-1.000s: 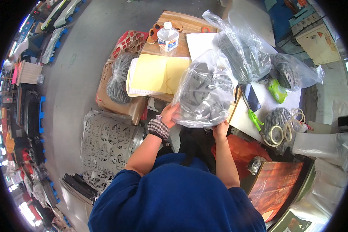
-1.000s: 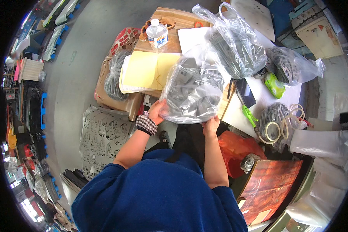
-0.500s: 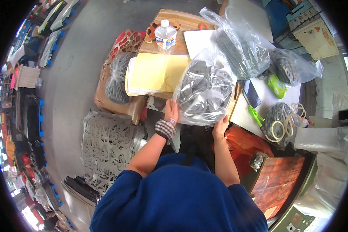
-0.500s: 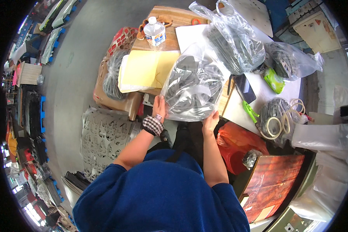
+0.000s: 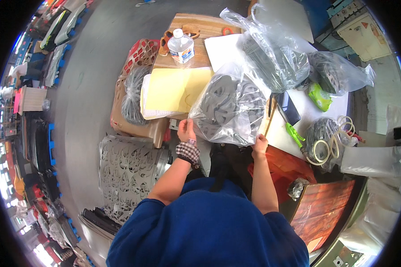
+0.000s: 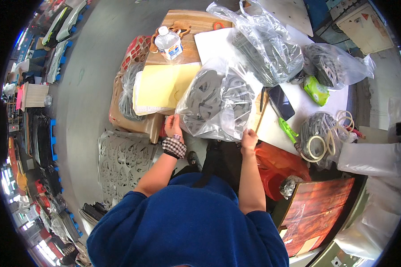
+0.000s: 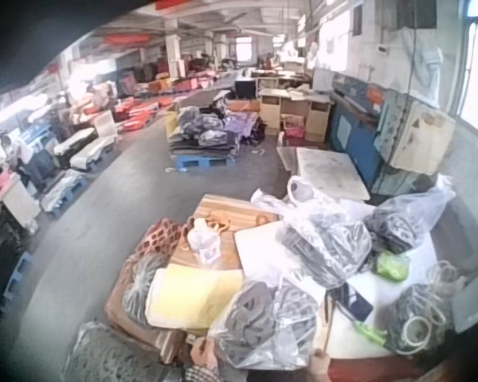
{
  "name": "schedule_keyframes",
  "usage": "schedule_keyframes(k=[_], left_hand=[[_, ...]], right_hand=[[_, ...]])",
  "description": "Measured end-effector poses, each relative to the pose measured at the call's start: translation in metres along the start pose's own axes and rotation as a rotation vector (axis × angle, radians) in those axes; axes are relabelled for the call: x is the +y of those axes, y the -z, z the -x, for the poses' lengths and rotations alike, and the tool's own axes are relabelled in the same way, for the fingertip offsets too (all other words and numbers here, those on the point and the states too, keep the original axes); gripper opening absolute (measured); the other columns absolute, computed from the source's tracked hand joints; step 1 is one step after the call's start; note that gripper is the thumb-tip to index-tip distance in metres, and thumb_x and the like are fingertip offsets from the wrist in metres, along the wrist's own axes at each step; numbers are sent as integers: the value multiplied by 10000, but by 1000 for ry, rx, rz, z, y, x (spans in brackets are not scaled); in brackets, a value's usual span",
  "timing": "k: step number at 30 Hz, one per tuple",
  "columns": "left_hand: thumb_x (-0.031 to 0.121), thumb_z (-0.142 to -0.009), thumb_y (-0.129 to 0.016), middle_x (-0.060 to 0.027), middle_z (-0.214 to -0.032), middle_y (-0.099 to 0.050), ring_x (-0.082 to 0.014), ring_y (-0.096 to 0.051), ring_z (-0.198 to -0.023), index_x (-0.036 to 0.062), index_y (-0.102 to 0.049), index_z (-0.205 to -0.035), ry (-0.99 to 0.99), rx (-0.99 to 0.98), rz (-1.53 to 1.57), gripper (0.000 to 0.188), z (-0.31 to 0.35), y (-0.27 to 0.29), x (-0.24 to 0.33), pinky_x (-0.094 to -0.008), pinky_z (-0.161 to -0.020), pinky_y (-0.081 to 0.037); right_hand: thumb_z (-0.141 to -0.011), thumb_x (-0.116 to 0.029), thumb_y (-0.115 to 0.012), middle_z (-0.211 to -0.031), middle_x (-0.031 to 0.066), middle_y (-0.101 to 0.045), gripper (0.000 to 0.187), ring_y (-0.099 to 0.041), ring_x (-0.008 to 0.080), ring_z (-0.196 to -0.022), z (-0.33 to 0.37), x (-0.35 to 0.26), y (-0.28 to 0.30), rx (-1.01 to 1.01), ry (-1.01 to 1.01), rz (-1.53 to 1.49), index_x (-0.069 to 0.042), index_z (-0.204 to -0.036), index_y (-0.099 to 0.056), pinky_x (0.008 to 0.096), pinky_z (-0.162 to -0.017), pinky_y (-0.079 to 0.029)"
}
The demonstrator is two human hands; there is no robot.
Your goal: The person uses a hydraulic press with a die to cut decorative plastic pieces from a sheet, then removes and trims the cutouts. The person places the finished pieces into a plastic bag and ties it shut.
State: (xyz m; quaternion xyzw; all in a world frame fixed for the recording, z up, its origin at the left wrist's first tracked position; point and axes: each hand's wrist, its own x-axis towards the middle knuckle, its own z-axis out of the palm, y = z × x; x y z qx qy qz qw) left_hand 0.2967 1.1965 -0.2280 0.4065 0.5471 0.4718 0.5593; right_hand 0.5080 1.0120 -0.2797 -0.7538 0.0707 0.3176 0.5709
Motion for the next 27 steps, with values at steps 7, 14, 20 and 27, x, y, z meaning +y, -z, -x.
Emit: schedule_keyframes(k=[7, 14, 20, 27], left_hand=[[271, -973, -485, -143, -1238, -591, -292, -558, -1130, 24, -509, -1289, 813, -263, 501, 402, -51, -2, 21, -441, -971, -440], [332, -955, -561, -151, -1346, -537, -330, -509, -1218, 45, -460, -1369, 753, -367, 405, 514, -72, -16, 25, -518, -1029, -403], [265, -950, -529, -153, -1163, -648, -316, -619, -1057, -12, -546, -1245, 893, -210, 283, 404, -83, -26, 17, -455, -955, -486], [315, -911, -580, -140, -1154, -659, -273, -633, -1035, 16, -575, -1224, 982, -331, 49, 432, -102, -37, 44, -436, -924, -494]], right_hand=[[-957, -224, -413, -1311, 132, -559, 455, -522, 293, -1219, -11, -40, 5, -504, -431, -914, -25, -1365, -450, 446, -1070, -377], [-1001, -291, -474, -1229, 103, -607, 396, -585, 260, -1116, -15, -53, -11, -473, -416, -548, -39, -1303, -520, 415, -946, -492], [-954, -219, -519, -1270, 122, -590, 404, -538, 294, -1189, -18, -56, 13, -576, -474, -787, -45, -1318, -504, 460, -1059, -390], [-966, -238, -470, -1249, 154, -594, 420, -568, 295, -1152, -61, -49, -15, -288, -512, -614, 34, -1285, -500, 463, -1025, -430]])
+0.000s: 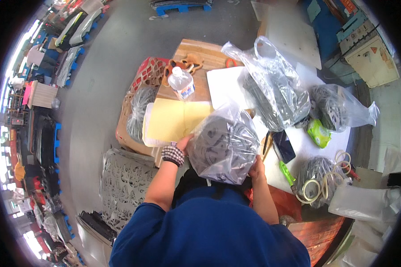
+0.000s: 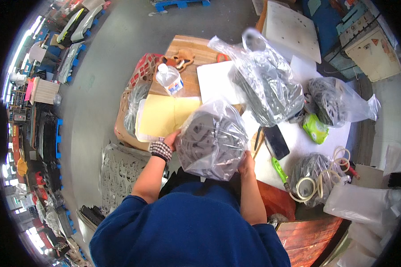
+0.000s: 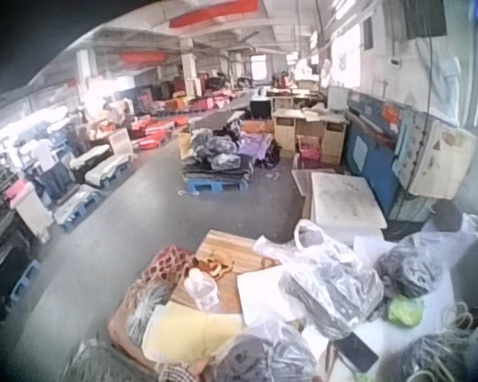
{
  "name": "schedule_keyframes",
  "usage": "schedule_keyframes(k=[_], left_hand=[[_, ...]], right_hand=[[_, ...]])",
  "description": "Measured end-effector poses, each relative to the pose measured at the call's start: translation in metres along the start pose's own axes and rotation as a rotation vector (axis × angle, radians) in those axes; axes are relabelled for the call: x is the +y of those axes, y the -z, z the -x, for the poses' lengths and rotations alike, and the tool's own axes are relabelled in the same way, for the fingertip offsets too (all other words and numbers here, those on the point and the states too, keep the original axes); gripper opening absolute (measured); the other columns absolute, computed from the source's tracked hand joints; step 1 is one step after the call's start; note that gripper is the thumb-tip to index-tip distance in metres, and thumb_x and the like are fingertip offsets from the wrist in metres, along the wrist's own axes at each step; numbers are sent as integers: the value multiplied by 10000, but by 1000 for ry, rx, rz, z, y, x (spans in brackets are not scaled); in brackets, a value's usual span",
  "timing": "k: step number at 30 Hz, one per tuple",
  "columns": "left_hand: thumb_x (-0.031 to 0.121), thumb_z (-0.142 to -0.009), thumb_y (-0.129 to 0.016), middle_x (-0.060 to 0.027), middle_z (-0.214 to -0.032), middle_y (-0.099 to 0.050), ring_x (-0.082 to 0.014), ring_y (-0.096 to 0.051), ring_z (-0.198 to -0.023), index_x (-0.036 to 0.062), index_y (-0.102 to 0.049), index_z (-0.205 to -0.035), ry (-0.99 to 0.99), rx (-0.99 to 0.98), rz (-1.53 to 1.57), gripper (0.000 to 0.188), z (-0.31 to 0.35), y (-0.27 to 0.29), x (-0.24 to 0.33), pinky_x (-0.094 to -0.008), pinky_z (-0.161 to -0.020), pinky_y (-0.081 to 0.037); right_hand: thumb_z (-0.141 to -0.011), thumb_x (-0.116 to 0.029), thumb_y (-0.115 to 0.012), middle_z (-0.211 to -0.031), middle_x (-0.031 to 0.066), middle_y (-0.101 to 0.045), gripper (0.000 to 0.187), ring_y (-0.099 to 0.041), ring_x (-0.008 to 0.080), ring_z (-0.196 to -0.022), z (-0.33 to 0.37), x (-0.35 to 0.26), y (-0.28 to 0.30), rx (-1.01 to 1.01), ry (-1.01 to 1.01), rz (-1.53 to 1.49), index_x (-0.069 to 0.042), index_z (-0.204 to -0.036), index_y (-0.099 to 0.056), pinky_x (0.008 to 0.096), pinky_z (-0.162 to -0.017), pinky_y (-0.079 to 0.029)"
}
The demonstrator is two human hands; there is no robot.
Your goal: The person uses a hydraulic press with a die to cut decorative plastic pieces from a sheet, then removes and trims the cutouts. The person places the finished pieces into a plastic bag and ties it shut.
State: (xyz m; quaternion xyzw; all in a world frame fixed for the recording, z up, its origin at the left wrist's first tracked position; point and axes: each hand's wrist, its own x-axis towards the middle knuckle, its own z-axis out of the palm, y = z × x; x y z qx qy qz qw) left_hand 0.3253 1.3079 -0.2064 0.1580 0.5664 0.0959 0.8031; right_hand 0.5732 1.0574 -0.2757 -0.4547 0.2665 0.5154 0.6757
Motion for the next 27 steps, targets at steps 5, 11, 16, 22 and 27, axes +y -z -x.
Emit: schedule_keyframes(k=[5, 11, 16, 22, 27], left_hand=[[306, -924, -533, -160, -1148, -656, -309, -617, -1050, -10, -581, -1211, -163, -194, 262, 430, -13, 6, -9, -464, -952, -476], [325, -837, -632, -123, -1057, -667, -256, -616, -982, -2, -616, -1135, -124, -43, -283, 442, -63, 27, -16, -441, -857, -496], [449, -805, -643, -202, -898, -704, -358, -669, -864, 35, -713, -947, -462, 146, -943, 444, -79, 6, -28, -428, -785, -505], [418, -843, -568, -127, -882, -697, -291, -639, -773, 42, -664, -1031, -747, -21, -1199, 431, -69, 18, -8, -394, -717, -479], [423, -875, -597, -57, -729, -616, -188, -577, -656, 70, -655, -984, 64, -349, 315, 374, -64, 19, 5, -319, -662, -479]], right_hand=[[-894, -465, -608, -1046, 183, -659, 616, -655, 294, -892, -27, 12, -3, 349, 267, 486, 93, -1152, -575, 415, -715, -552], [-891, -428, -611, -1014, 174, -662, 567, -645, 278, -865, -36, -7, -10, 211, 428, 650, 86, -1130, -588, 409, -705, -543], [-889, -396, -613, -986, 166, -665, 526, -636, 264, -842, -28, -13, -5, 306, 379, 764, 80, -1112, -598, 404, -697, -535], [-886, -359, -616, -954, 157, -667, 478, -626, 248, -814, -22, -12, -17, 210, 353, 700, 73, -1090, -611, 398, -687, -526], [-884, -327, -618, -926, 149, -670, 437, -617, 234, -791, -29, -20, -46, 204, 349, 740, 67, -1072, -622, 393, -679, -518]])
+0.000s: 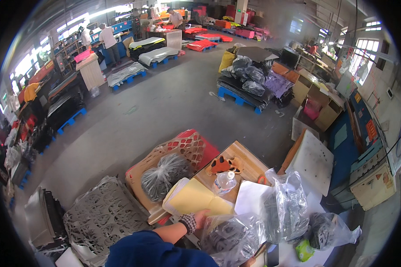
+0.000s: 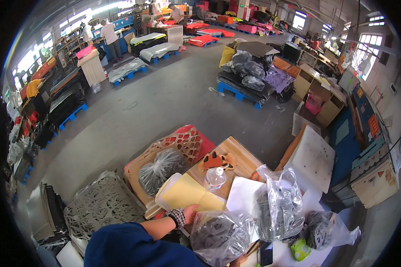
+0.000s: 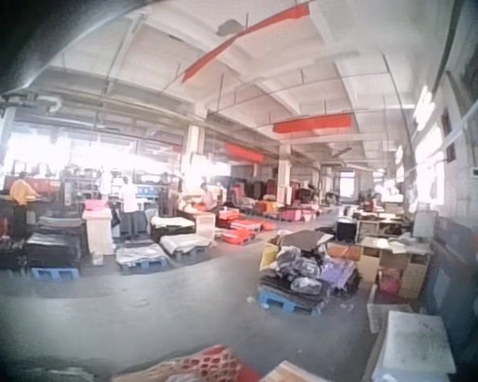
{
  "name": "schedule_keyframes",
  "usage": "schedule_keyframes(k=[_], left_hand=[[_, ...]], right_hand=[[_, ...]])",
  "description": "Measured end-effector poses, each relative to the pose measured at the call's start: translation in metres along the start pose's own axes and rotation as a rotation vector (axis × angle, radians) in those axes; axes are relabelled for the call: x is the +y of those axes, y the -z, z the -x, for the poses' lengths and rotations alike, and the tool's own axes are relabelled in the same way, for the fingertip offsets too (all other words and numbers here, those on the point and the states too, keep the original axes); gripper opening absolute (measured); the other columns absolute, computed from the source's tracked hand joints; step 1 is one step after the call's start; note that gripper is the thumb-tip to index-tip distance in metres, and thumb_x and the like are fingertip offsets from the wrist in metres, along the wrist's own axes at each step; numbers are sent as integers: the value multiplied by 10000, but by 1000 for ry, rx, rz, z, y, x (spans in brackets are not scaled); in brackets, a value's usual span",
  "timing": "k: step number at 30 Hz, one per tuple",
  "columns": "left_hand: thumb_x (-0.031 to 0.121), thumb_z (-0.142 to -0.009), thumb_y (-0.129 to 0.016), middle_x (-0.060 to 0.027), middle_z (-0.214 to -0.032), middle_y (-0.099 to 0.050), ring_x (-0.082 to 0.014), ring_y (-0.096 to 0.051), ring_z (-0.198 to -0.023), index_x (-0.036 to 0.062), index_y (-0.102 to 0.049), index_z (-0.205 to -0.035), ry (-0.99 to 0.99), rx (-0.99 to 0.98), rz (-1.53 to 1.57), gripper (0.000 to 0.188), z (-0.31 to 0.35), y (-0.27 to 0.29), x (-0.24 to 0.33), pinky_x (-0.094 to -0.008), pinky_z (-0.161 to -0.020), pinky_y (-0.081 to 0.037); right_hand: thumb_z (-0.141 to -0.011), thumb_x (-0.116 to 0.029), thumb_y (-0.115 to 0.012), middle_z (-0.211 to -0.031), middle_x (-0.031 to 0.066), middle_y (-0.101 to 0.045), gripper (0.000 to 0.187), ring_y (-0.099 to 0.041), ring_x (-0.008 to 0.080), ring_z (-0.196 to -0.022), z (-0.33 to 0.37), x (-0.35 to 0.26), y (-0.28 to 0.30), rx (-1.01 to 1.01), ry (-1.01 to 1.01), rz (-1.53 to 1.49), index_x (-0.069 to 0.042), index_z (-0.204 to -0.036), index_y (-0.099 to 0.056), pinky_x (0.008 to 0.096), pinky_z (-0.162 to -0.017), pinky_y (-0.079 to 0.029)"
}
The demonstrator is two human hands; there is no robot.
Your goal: The person uses a hydraulic press with a die to cut decorative plastic pieces from a sheet, then removes and trims the cutouts. The person places the finished pieces into a plastic bag and ties it shut.
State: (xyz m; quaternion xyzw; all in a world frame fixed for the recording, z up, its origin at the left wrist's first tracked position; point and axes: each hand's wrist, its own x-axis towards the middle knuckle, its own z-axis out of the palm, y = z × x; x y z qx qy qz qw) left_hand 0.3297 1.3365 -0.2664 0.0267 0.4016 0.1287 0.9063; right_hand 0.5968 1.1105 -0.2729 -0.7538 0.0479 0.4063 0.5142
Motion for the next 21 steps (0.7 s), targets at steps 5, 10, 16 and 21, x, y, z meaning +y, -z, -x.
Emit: schedule_keyframes(k=[5, 10, 16, 21], left_hand=[[255, -941, -533, -84, -965, -678, -204, -636, -876, 25, -620, -1098, -116, -272, 79, 292, -9, -21, -3, -303, -785, -501], [220, -894, -559, -48, -905, -667, -183, -608, -811, 78, -665, -980, -237, -94, -51, 197, -11, -25, -6, -308, -747, -484], [205, -863, -593, -35, -882, -649, -160, -570, -796, 58, -655, -1035, -268, 51, -643, 235, 15, 0, -2, -319, -723, -462], [207, -888, -590, -56, -989, -655, -154, -603, -800, 33, -582, -1199, -179, 9, -927, 356, 14, -7, 20, -302, -727, -494]], right_hand=[[-882, -296, -620, -899, 141, -672, 397, -609, 220, -768, -1, -11, -7, -8, 20, 44, 61, -1054, -632, 387, -671, -510], [-880, -265, -622, -872, 133, -675, 357, -600, 206, -745, -2, 3, 10, 0, 75, 83, 55, -1036, -643, 382, -662, -502], [-877, -227, -625, -839, 123, -678, 309, -590, 190, -717, -3, 50, 45, 52, 345, 488, 48, -1015, -656, 376, -652, -493], [-834, -165, -655, -736, 101, -672, 236, -565, 158, -655, 6, 56, 34, 193, 187, 81, 61, -898, -679, 358, -623, -472]])
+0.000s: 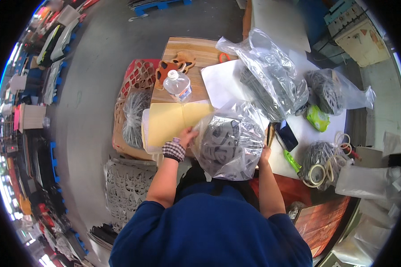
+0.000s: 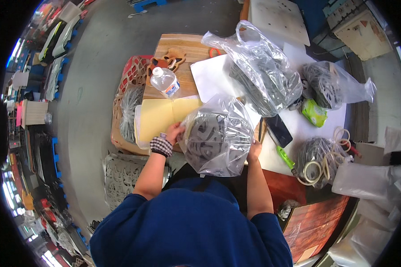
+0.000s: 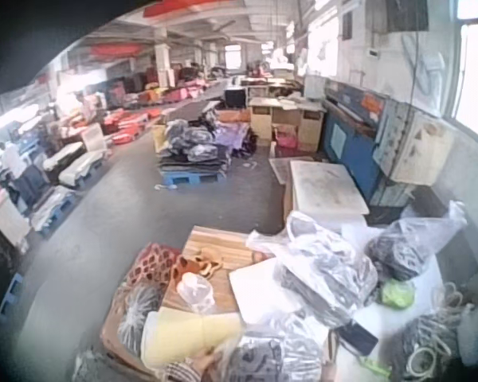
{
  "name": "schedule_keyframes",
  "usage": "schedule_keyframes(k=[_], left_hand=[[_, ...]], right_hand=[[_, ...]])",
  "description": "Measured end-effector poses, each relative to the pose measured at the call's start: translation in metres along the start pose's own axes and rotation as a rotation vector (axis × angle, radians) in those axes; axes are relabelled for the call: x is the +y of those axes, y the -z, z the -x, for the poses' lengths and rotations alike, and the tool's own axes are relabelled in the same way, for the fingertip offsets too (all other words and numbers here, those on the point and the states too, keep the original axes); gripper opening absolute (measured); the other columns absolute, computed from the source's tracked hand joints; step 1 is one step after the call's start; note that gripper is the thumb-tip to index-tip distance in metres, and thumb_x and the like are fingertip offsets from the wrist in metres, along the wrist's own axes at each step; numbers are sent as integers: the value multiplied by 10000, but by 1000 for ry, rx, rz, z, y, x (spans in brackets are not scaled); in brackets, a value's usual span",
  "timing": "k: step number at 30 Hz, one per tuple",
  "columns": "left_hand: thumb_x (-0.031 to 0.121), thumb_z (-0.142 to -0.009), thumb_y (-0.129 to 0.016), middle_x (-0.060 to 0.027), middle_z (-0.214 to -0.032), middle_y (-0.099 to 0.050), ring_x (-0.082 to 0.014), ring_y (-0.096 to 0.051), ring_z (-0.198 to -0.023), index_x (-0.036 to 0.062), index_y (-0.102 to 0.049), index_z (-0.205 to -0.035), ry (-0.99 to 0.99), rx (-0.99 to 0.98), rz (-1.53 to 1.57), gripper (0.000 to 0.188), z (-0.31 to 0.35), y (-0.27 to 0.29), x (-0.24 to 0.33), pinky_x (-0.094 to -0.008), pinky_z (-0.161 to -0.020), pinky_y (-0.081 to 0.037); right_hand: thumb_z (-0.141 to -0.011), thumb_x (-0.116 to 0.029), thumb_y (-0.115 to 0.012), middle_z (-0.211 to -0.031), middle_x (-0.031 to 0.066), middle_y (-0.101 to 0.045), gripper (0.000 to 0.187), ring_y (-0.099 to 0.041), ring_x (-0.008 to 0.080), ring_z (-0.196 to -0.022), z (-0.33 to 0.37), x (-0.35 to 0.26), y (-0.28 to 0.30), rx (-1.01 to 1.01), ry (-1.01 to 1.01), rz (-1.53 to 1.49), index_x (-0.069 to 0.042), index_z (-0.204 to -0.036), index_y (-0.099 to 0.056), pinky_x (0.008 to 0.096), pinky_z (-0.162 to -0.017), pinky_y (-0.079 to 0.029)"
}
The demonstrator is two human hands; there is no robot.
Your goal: The person uses a hydraulic press with a die to cut decorative plastic pieces from a sheet, then removes and trims the cutouts. The person places the finished pieces into a plastic bag and ties it shut.
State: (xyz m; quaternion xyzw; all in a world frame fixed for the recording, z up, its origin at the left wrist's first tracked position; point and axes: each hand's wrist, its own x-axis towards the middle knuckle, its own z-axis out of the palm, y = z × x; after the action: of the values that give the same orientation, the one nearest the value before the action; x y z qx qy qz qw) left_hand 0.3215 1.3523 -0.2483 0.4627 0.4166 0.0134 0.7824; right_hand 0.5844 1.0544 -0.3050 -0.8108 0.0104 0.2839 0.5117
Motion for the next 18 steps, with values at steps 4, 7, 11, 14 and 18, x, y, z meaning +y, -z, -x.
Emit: schedule_keyframes(k=[4, 7, 11, 14, 18], left_hand=[[157, -901, -535, -101, -1067, -667, -221, -639, -924, -3, -573, -1198, -208, -160, 819, 340, -9, -19, 28, -341, -843, -517], [171, -903, -542, -110, -1149, -645, -229, -629, -1002, 6, -544, -1254, -94, -35, 851, 388, -21, -39, 47, -354, -896, -510], [141, -917, -530, -139, -1233, -615, -247, -605, -1095, -9, -518, -1297, -175, -83, 814, 409, -36, -45, 40, -375, -963, -491], [94, -919, -518, -145, -1219, -618, -255, -603, -1097, -19, -516, -1296, -189, -9, 774, 394, -50, -33, 12, -391, -980, -481], [60, -913, -515, -147, -1222, -616, -247, -605, -1089, -16, -512, -1302, -53, 140, 638, 397, -70, -28, -14, -394, -947, -497]], right_hand=[[-781, -124, -689, -736, 101, -671, 220, -569, 144, -658, 20, -38, -6, 22, -46, 28, 77, -871, -673, 336, -613, -472], [-774, -110, -691, -744, 96, -675, 211, -577, 141, -665, 29, -53, -5, 2, -41, 64, 82, -860, -672, 330, -610, -472], [-773, -106, -695, -754, 96, -680, 207, -585, 136, -671, 23, -38, -4, -37, 47, 10, 81, -860, -673, 325, -612, -475], [-778, -109, -698, -772, 81, -683, 214, -589, 131, -679, 11, -18, -6, -95, -12, -180, 74, -889, -680, 319, -617, -477], [-789, -115, -691, -784, 72, -684, 217, -592, 127, -693, 6, -8, -1, -70, -15, -59, 64, -911, -687, 313, -625, -478]])
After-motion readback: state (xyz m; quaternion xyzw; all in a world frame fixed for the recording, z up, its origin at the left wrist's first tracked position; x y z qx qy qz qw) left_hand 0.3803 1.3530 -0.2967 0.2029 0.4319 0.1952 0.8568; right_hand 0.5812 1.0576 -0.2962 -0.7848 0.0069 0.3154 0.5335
